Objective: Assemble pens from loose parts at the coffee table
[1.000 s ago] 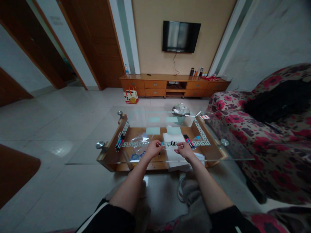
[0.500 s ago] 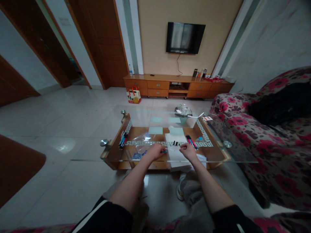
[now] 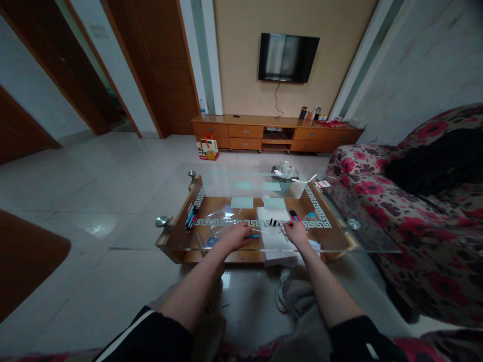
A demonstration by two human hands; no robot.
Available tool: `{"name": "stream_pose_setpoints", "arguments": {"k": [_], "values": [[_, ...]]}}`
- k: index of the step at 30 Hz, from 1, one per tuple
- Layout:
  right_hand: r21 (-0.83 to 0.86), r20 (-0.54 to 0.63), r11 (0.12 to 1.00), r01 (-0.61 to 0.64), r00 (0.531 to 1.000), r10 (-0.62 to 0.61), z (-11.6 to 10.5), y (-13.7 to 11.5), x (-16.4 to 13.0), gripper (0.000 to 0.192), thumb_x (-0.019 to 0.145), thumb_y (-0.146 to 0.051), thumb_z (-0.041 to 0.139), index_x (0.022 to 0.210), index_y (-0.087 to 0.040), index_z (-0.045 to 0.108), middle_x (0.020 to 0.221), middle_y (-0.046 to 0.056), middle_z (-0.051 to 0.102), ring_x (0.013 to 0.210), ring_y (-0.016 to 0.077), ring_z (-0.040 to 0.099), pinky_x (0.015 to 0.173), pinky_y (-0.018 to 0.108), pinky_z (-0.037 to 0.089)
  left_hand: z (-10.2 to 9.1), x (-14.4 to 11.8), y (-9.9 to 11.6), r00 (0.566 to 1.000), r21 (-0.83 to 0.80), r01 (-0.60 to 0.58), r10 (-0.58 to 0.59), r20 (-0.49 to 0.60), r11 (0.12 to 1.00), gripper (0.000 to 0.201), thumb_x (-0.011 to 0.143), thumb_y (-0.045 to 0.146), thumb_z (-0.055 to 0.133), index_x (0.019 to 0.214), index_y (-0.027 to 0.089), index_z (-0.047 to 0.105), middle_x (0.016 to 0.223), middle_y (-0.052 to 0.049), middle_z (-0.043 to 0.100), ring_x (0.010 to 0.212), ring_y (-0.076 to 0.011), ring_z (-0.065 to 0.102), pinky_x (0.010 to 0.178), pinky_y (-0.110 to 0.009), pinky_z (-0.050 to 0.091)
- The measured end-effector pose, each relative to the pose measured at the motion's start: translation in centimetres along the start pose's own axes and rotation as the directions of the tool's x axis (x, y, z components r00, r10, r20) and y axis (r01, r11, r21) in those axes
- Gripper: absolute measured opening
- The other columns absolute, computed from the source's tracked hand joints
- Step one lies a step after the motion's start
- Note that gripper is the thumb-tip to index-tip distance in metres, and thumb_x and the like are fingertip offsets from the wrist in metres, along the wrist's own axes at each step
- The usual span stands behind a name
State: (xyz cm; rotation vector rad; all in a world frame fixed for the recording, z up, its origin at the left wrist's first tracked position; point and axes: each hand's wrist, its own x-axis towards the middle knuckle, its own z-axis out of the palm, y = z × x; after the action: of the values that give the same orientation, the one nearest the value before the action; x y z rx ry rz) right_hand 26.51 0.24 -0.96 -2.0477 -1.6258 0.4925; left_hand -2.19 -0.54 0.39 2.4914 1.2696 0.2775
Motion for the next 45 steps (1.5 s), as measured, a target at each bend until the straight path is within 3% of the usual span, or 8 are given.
{"name": "stream_pose_setpoints", "arguments": {"k": [6,11,17,29,33,45], "values": [[-0.109,0.041,0.987,0.121,0.992,-0.117,-1.0,0.2,-0.7,0.020,0.089,-0.020,0.055,0.091,-0.016,0.075,0.091,0.012,0.074,0.086,0.0225,0.067,0.077,0.027,0.045,-0.6,-1.1,-1.1,1.000,-0.040,0.015,-0.014,0.023,0.999,0.033,0.082,0.036,0.068,0.112,0.022,0.065,0.113,-0.009,0.059,0.102,-0.0241,0.060,0.090,-0.033,0.047],[-0.061,0.153,0.986,0.154,0.978,-0.143,-1.0,0.3,-0.8,0.019,0.081,-0.015,0.063,0.097,-0.019,0.075,0.089,0.008,0.073,0.086,0.0202,0.066,0.080,0.027,0.045,-0.9,-1.6,-1.4,0.999,-0.096,0.016,-0.013,0.035,0.995,0.038,0.079,0.037,0.071,0.114,0.024,0.063,0.116,-0.008,0.058,0.105,-0.0243,0.059,0.094,-0.033,0.047],[-0.029,0.165,0.974,0.225,0.962,-0.218,-0.8,0.0,-0.8,0.018,0.079,-0.014,0.067,0.093,-0.019,0.076,0.090,0.008,0.072,0.087,0.0200,0.064,0.083,0.028,0.044,-0.7,-1.9,-1.7,0.999,-0.096,-0.007,0.011,0.037,0.995,0.038,0.081,0.035,0.069,0.115,0.022,0.062,0.117,-0.009,0.057,0.106,-0.0239,0.058,0.094,-0.033,0.046],[-0.079,0.151,0.970,0.228,0.965,-0.215,-0.7,-0.1,-0.8,0.024,0.085,-0.013,0.057,0.098,-0.020,0.076,0.104,0.011,0.072,0.099,0.0222,0.064,0.091,0.029,0.044,-0.4,-1.8,-2.3,0.999,-0.093,-0.031,0.034,0.029,0.995,0.034,0.081,0.031,0.068,0.114,0.022,0.062,0.116,-0.008,0.057,0.106,-0.0236,0.058,0.094,-0.033,0.046],[-0.106,0.180,0.961,0.254,0.956,-0.233,-0.7,0.1,-0.8,0.023,0.084,-0.015,0.060,0.101,-0.019,0.075,0.101,0.010,0.072,0.094,0.0211,0.064,0.086,0.028,0.045,-0.4,-1.8,-2.3,0.999,-0.086,-0.044,0.047,0.028,0.995,0.030,0.082,0.029,0.066,0.111,0.022,0.063,0.114,-0.008,0.057,0.103,-0.0226,0.059,0.092,-0.032,0.047],[-0.125,0.188,0.957,0.262,0.953,-0.237,0.0,-0.1,-1.0,0.018,0.084,-0.017,0.065,0.096,-0.021,0.077,0.104,0.009,0.068,0.099,0.0221,0.062,0.093,0.030,0.043,-0.3,-1.7,-1.5,1.000,-0.032,-0.006,0.007,0.026,0.999,0.024,0.086,0.028,0.064,0.109,0.022,0.064,0.113,-0.009,0.060,0.103,-0.0228,0.058,0.091,-0.031,0.047]]}}
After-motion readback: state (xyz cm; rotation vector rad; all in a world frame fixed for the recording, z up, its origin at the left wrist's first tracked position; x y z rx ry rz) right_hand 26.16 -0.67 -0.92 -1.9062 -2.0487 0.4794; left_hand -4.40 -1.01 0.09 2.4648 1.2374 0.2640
